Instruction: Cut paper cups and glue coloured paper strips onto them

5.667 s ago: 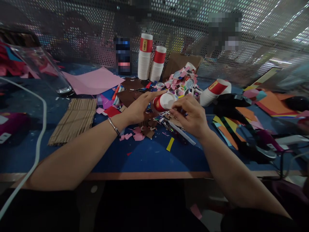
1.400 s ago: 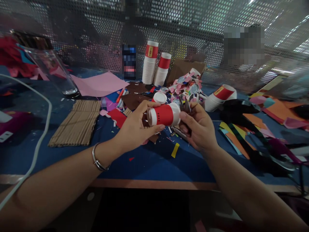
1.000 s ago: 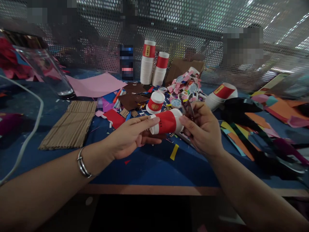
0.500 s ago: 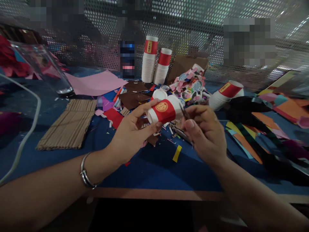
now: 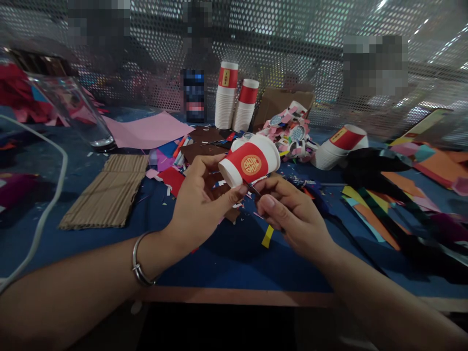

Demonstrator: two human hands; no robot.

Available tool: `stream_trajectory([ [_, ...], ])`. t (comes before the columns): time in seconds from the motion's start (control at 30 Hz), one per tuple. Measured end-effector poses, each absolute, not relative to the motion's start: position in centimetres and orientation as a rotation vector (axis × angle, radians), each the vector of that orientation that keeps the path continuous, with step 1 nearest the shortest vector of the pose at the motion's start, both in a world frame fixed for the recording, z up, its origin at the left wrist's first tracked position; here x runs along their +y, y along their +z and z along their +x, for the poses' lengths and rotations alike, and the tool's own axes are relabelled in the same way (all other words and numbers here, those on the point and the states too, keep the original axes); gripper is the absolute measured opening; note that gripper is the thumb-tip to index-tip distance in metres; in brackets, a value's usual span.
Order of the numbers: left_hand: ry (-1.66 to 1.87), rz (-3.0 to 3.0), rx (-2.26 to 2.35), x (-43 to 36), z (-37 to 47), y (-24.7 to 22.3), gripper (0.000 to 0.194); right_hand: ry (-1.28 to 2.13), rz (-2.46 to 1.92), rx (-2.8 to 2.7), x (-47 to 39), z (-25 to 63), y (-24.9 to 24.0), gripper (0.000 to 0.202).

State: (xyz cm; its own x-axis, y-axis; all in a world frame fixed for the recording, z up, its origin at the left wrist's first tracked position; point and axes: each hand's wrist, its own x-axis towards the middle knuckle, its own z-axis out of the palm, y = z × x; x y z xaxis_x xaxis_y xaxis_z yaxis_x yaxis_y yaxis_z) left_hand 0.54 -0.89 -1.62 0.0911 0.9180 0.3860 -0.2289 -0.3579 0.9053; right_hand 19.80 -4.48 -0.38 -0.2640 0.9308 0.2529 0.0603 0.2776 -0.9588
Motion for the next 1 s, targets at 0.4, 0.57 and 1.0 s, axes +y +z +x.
stream_trajectory([
  [0.4,1.566,1.534,0.767,-0.6,0.5,-2.1,0.058,1.423,-0.977,-1.355,-4.6,19.3,-0.1,0.032],
  [0.57,1.563,1.575,0.782,-0.6,0.5,-2.1,0.056,1.528,-0.97,-1.261,-4.6,19.1,0.2,0.034],
  [1.0,1.559,1.487,0.868,-0.4,0.8,-2.2,0.057,1.581,-0.945,-1.208,-4.3,19.0,0.4,0.035],
])
